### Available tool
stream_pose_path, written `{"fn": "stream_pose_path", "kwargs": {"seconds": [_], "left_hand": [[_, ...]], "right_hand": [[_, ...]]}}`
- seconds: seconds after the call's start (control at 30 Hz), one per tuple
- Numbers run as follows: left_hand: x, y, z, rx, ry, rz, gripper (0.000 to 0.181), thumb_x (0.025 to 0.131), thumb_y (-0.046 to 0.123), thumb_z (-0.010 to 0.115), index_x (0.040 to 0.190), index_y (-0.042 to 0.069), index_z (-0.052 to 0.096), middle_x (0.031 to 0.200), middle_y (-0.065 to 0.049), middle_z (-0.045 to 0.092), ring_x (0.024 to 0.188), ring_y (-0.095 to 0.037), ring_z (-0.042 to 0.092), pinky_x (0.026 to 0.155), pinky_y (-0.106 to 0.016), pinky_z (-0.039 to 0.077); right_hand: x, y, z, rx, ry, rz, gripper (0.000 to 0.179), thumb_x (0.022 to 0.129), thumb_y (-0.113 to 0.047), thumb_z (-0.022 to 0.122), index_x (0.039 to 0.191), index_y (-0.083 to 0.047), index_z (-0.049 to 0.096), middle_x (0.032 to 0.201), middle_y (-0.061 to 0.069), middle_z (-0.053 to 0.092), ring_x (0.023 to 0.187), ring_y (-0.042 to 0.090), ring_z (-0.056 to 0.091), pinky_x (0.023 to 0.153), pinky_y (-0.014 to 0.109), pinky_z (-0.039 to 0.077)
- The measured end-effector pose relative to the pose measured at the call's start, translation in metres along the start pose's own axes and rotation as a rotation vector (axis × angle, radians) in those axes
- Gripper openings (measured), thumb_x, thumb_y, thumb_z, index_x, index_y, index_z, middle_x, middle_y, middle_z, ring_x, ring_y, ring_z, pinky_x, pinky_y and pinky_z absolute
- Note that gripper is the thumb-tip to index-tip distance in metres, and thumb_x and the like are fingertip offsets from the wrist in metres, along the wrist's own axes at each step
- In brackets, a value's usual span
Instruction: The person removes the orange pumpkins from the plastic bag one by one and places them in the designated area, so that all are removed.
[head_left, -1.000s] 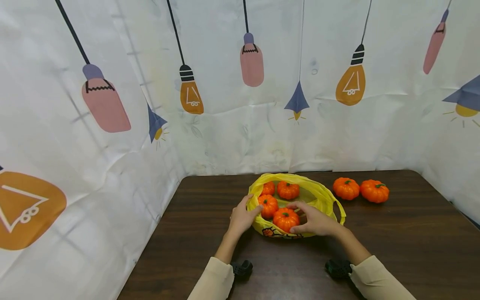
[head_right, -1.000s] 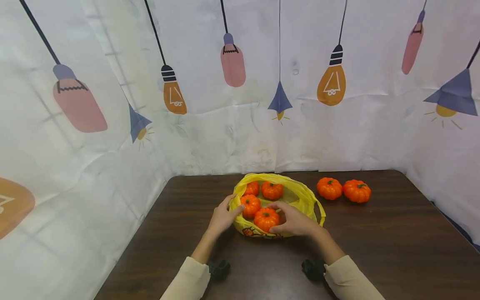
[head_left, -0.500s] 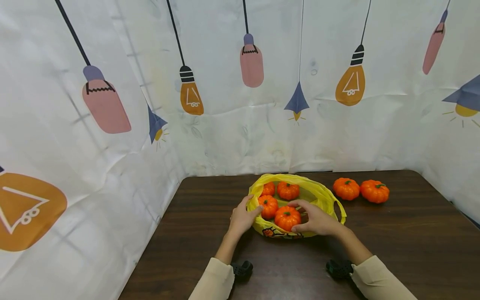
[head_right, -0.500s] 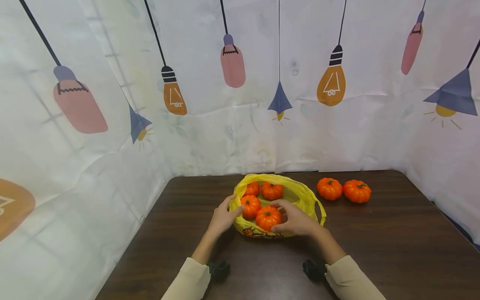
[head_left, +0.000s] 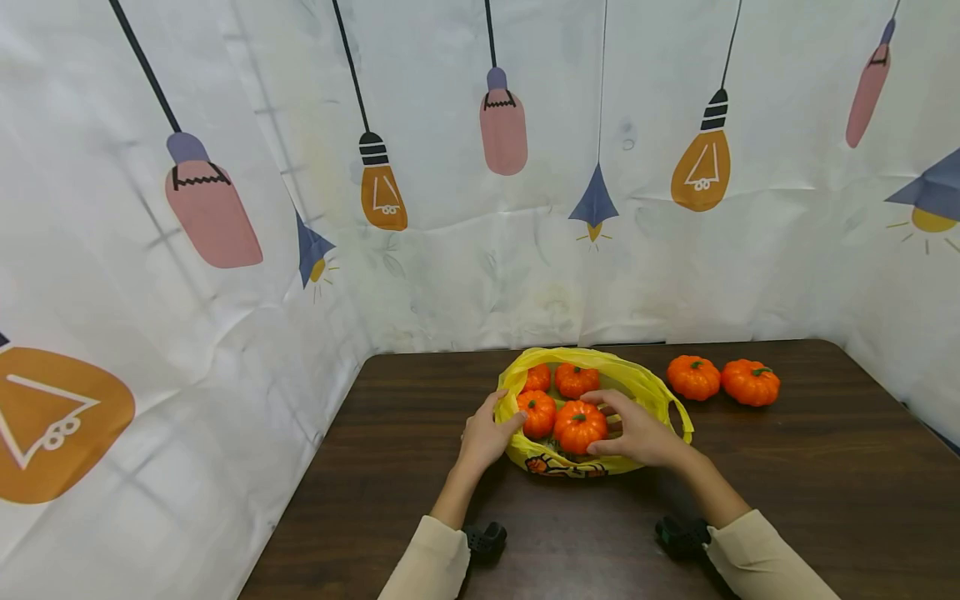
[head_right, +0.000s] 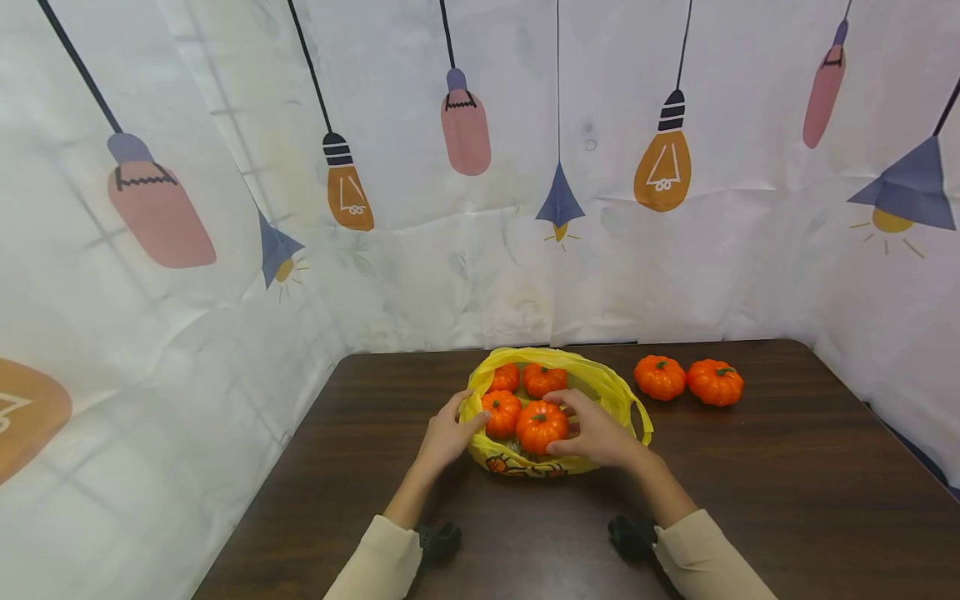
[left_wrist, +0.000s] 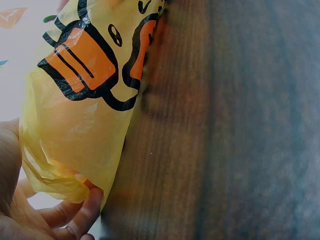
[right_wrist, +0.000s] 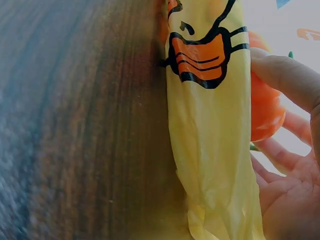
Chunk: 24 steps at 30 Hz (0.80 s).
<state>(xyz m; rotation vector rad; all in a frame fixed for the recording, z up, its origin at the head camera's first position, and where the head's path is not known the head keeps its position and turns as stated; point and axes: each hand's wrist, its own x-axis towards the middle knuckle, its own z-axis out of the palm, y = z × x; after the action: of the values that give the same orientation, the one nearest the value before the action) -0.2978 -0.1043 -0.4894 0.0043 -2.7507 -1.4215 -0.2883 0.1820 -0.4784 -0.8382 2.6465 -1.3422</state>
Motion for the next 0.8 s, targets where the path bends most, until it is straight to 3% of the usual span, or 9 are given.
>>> {"fn": "stream_pose_path", "kwargs": {"seconds": [0.23,0.8], "left_hand": [[0.001,0.0,0.0,0.007,0.001,0.009,0.063,0.091,0.052,0.068,0.147,0.025,0.055,0.149,-0.013,0.058,0.136,-0.046,0.05,0.106,-0.073,0.035],[0.001,-0.002,0.001,0.008,0.005,0.024,0.065,0.091,0.052,0.069,0.147,0.023,0.056,0.149,-0.015,0.058,0.134,-0.048,0.051,0.105,-0.075,0.034]], "right_hand": [[-0.001,-0.001,-0.006,0.005,0.029,0.003,0.073,0.084,-0.028,0.085,0.146,-0.011,0.049,0.15,0.018,0.047,0.122,0.038,0.058,0.09,0.042,0.058],[-0.009,-0.013,-0.033,-0.004,0.107,0.035,0.074,0.087,-0.031,0.082,0.15,-0.013,0.046,0.153,0.019,0.045,0.129,0.042,0.053,0.101,0.06,0.05]]}}
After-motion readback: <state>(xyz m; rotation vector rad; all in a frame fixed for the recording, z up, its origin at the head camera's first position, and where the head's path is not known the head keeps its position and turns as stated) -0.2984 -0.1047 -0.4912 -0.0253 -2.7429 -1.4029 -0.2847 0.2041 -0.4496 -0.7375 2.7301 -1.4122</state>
